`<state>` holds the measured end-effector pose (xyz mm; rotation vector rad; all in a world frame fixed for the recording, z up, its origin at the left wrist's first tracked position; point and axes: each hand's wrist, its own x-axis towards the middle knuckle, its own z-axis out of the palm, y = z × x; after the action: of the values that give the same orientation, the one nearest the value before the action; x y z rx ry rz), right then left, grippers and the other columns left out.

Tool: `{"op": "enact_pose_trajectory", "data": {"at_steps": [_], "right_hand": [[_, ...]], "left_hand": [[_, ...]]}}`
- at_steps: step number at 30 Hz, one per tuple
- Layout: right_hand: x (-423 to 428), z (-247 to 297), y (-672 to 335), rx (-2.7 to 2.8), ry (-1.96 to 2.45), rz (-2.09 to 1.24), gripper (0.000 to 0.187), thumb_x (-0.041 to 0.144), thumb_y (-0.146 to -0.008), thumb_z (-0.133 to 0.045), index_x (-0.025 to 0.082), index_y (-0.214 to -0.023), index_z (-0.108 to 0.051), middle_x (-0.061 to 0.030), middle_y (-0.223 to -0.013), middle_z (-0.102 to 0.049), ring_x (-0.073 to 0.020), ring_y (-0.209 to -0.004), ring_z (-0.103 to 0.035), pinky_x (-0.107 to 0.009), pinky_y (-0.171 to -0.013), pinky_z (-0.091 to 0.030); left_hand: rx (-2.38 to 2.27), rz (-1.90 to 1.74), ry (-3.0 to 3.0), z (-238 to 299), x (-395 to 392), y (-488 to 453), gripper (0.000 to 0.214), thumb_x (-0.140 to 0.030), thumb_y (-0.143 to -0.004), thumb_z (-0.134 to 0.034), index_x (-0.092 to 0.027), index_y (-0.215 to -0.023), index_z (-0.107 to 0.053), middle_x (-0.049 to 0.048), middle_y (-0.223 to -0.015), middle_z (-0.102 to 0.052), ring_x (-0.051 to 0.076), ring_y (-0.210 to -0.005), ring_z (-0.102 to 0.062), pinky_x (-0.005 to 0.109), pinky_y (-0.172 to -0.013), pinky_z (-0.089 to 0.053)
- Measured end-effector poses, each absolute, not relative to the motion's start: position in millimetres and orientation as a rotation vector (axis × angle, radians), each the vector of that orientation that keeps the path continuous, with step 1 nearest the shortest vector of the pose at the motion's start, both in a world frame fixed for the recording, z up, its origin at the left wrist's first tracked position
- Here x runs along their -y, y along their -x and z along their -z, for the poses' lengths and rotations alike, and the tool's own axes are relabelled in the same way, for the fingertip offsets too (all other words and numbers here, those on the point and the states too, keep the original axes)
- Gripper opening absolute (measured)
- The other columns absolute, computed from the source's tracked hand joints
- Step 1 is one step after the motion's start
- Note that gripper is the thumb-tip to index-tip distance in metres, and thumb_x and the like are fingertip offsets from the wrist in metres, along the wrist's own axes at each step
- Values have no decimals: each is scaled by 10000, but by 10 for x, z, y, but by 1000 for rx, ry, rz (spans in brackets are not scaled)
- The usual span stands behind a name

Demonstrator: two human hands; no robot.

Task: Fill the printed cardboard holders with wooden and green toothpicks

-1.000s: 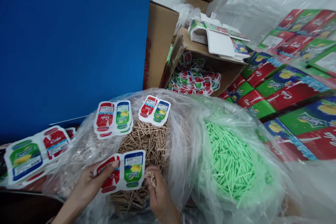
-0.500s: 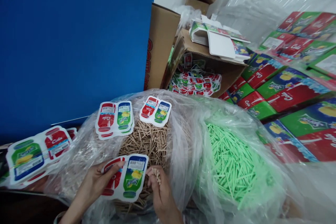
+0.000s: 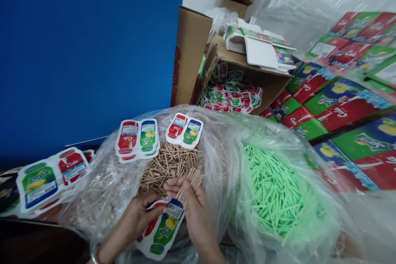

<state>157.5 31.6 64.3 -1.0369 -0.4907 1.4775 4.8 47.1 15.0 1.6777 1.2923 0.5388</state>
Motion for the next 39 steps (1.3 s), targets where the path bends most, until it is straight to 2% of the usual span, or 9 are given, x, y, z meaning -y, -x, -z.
{"op": "enact_pose_trajectory", "data": {"at_steps": [8, 13, 17, 21, 25, 29, 32, 35, 39], "right_hand": [[-368, -317, -1691, 878, 1288, -1717, 483, 559, -698, -632, 143, -943, -608, 39, -564, -609, -151, -530, -644, -294, -568, -528], [-289, -333, -1796, 1432, 1395, -1602, 400, 472, -871, -418, 165, -1069, -581, -38, -720, -693, -172, -626, -648, -297, -600, -516], [-278, -340, -1886, 1779, 1498, -1273, 334, 329, -890, -407, 202, -1157, -563, -62, -843, -720, -207, -726, -657, -354, -737, -493], [-282, -357, -1879, 1303, 1435, -1335, 322, 425, -861, -470, 190, -1057, -571, -94, -945, -706, -225, -819, -669, -380, -765, -516], [-264, -489, -1713, 757, 1231, -1533, 304, 484, -790, -583, 190, -866, -576, -63, -816, -733, -226, -813, -689, -391, -802, -512], [-244, -552, -1567, 673, 1131, -1642, 323, 485, -731, -657, 177, -800, -591, -77, -846, -743, -247, -842, -690, -396, -806, -505], [-247, -529, -1563, 574, 1144, -1616, 330, 482, -693, -691, 179, -783, -596, -76, -817, -749, -255, -829, -694, -401, -794, -508], [-257, -518, -1613, 500, 1173, -1572, 327, 466, -667, -717, 186, -787, -600, -63, -789, -752, -250, -806, -698, -401, -798, -505], [-260, -538, -1667, 498, 1213, -1516, 358, 483, -636, -732, 189, -794, -604, -54, -752, -749, -242, -768, -700, -393, -803, -499]], "left_hand": [[-1113, -291, -1641, -242, -337, 232, 155, -287, -755, -619, -155, -695, -675, -15, -674, -648, 143, -660, -565, 181, -597, -403], [-1107, -296, -1512, -274, -245, 403, 160, -298, -763, -608, -151, -726, -658, -24, -673, -620, 132, -662, -535, 173, -598, -404], [-1100, -352, -1464, -275, -273, 406, 218, -349, -752, -624, -137, -716, -659, -23, -652, -598, 126, -629, -512, 174, -564, -398], [-1091, -399, -1539, -212, -333, 303, 240, -368, -750, -634, -135, -748, -689, -13, -668, -621, 135, -645, -536, 177, -573, -400], [-1086, -400, -1569, -162, -353, 191, 216, -365, -755, -622, -168, -813, -688, -18, -662, -636, 141, -634, -562, 184, -566, -420], [-1084, -408, -1592, -211, -321, 133, 287, -400, -844, -483, -173, -759, -636, -20, -604, -592, 133, -551, -540, 197, -506, -424], [-1087, -464, -1685, -264, -294, 125, 338, -329, -900, -371, -166, -720, -606, 21, -705, -616, 154, -666, -574, 233, -641, -450], [-1124, -465, -1737, -266, -283, 127, 321, -261, -889, -362, -169, -751, -636, 43, -741, -646, 176, -728, -583, 255, -704, -439], [-1131, -363, -1663, -173, -285, 127, 287, -248, -848, -434, -157, -762, -692, 15, -661, -648, 149, -629, -564, 220, -613, -417]]}}
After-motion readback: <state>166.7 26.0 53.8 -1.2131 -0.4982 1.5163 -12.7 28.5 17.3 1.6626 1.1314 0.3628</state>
